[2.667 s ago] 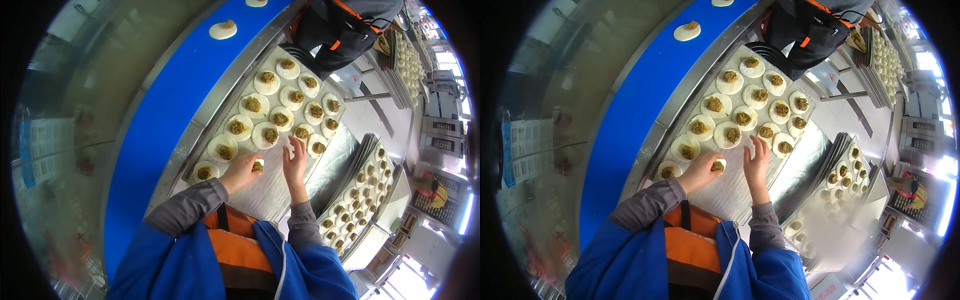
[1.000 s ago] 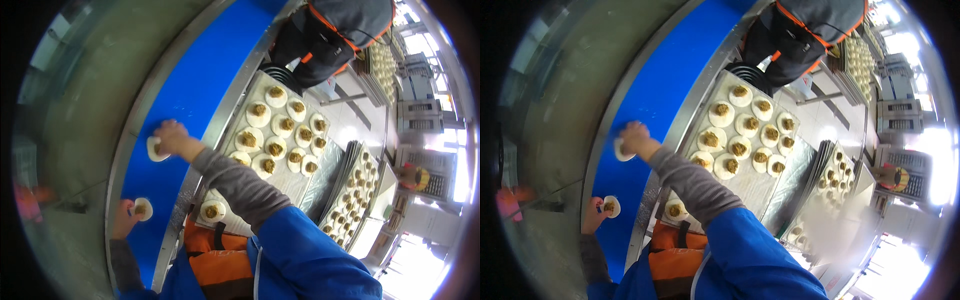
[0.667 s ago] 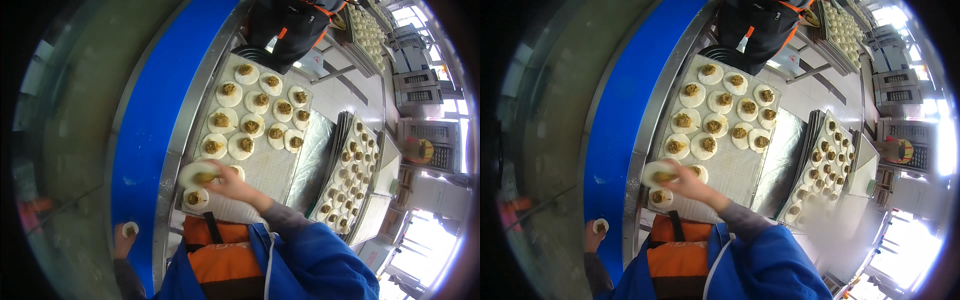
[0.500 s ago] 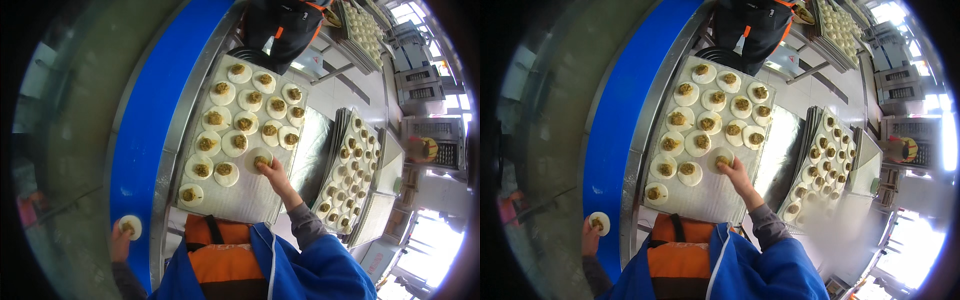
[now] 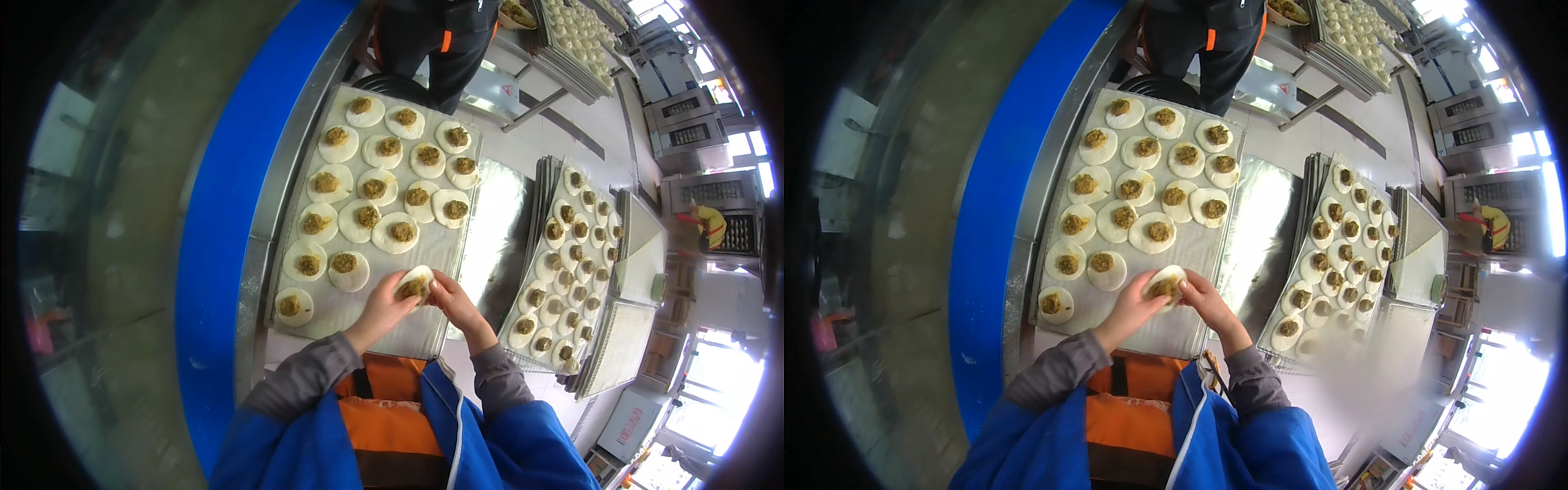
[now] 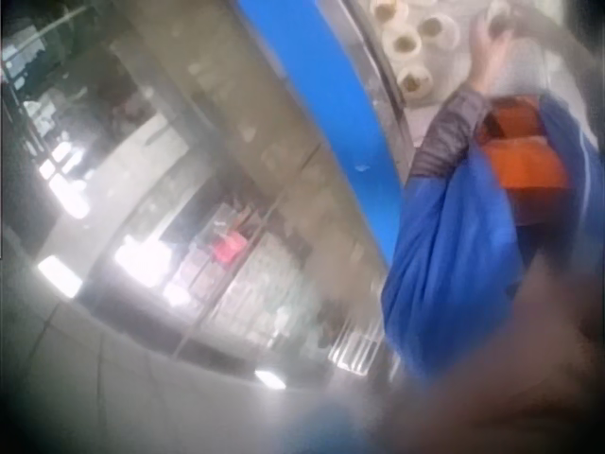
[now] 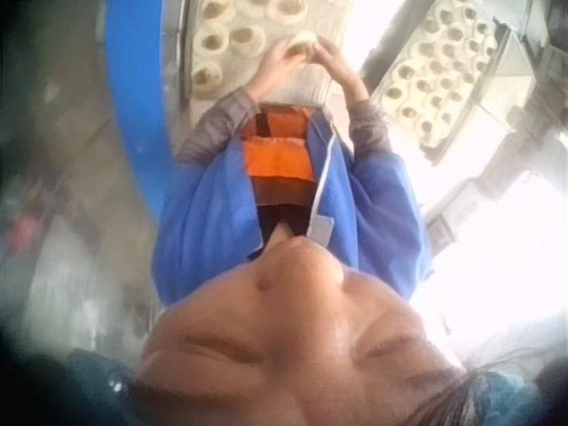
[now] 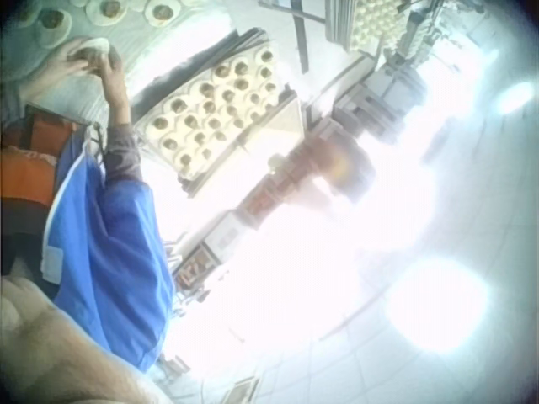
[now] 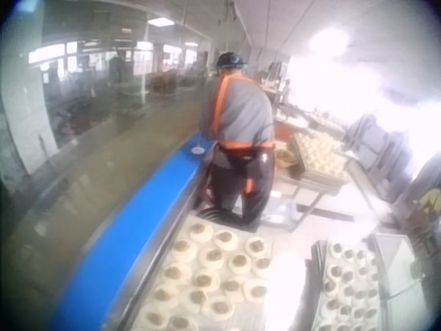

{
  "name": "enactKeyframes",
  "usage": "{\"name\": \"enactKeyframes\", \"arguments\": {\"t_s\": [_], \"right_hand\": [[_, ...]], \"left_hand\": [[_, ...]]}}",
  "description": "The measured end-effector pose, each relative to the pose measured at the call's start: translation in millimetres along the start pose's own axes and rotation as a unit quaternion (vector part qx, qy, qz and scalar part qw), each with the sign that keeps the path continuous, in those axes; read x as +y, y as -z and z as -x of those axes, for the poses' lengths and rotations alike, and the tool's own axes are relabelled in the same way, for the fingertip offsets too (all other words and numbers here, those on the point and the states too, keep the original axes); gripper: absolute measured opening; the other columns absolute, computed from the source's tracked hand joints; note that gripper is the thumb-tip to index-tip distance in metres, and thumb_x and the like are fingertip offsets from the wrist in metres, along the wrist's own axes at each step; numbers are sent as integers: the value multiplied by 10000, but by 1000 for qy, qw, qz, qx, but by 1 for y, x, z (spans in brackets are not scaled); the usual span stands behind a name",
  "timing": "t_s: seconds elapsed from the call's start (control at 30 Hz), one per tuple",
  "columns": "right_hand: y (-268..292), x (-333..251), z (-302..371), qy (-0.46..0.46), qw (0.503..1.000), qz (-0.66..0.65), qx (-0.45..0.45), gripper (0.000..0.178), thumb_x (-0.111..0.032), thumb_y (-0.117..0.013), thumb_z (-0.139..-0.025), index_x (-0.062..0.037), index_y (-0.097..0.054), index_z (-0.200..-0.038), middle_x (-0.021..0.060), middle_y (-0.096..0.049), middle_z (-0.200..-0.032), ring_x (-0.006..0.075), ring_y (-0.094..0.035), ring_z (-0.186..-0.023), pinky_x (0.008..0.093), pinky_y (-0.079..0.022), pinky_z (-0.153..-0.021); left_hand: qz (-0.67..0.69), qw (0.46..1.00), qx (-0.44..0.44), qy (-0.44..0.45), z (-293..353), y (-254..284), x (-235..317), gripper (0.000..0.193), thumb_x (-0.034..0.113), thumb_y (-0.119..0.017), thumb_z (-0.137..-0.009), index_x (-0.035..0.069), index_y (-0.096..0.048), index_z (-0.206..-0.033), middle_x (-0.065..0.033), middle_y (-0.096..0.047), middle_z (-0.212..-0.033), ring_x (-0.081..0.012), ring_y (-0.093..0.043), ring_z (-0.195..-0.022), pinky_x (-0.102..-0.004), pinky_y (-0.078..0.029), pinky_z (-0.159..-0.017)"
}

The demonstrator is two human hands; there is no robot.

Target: The person places filling onto round dough pieces moving on a blue conveyor belt, then folds and pleats each piece into a bun and places it on a metal tray. The process repeats continuously as the person works along the line.

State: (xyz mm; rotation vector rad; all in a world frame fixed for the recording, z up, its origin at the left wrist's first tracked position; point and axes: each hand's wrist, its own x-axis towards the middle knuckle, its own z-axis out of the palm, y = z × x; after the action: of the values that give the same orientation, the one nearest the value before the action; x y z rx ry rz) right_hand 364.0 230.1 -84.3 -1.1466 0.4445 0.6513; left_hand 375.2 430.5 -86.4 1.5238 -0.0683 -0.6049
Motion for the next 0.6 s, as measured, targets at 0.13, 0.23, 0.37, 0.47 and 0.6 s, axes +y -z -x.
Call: {"name": "enactKeyframes", "arguments": {"t_s": [0.13,0.23,0.37,0.47,0.6], "right_hand": [[27,-9,-9,143,985,58,76,438,-131,-693,-935,11,-541,-1321,78,-663,-1183,166,-632,-1074,321,-508,-940],[40,-21,-43,153,967,125,160,476,-158,-716,-918,23,-530,-1317,107,-650,-1222,202,-641,-1103,335,-529,-919],[44,-26,-61,231,725,610,221,622,-265,-802,-784,42,-567,-1271,240,-603,-1136,450,-587,-1019,469,-503,-893],[44,-34,-51,212,725,613,233,567,-246,-786,-815,8,-576,-1276,200,-612,-1164,387,-595,-1097,454,-502,-928],[33,-56,-36,234,759,529,299,383,-139,-734,-875,-68,-625,-1235,123,-626,-1136,271,-659,-982,356,-550,-758]], "left_hand": [[-40,996,26,-77,-40,-38,-15,647,87,-641,-919,5,-367,-1499,-187,-451,-1445,-270,-480,-1328,-350,-467,-1023],[-98,990,38,-96,-37,-31,3,694,98,-641,-919,46,-325,-1534,-163,-409,-1481,-305,-439,-1369,-375,-454,-1044],[-30,990,37,-129,-14,21,46,522,61,-625,-929,48,-450,-1421,-137,-455,-1421,-258,-524,-1283,-358,-487,-1001],[-31,981,66,-178,-17,87,74,412,31,-604,-941,57,-512,-1342,-96,-499,-1372,-201,-592,-1175,-321,-531,-890],[-32,974,127,-184,-63,195,95,359,45,-599,-960,48,-523,-1311,-87,-590,-1258,-178,-620,-1114,-314,-532,-870]]}}
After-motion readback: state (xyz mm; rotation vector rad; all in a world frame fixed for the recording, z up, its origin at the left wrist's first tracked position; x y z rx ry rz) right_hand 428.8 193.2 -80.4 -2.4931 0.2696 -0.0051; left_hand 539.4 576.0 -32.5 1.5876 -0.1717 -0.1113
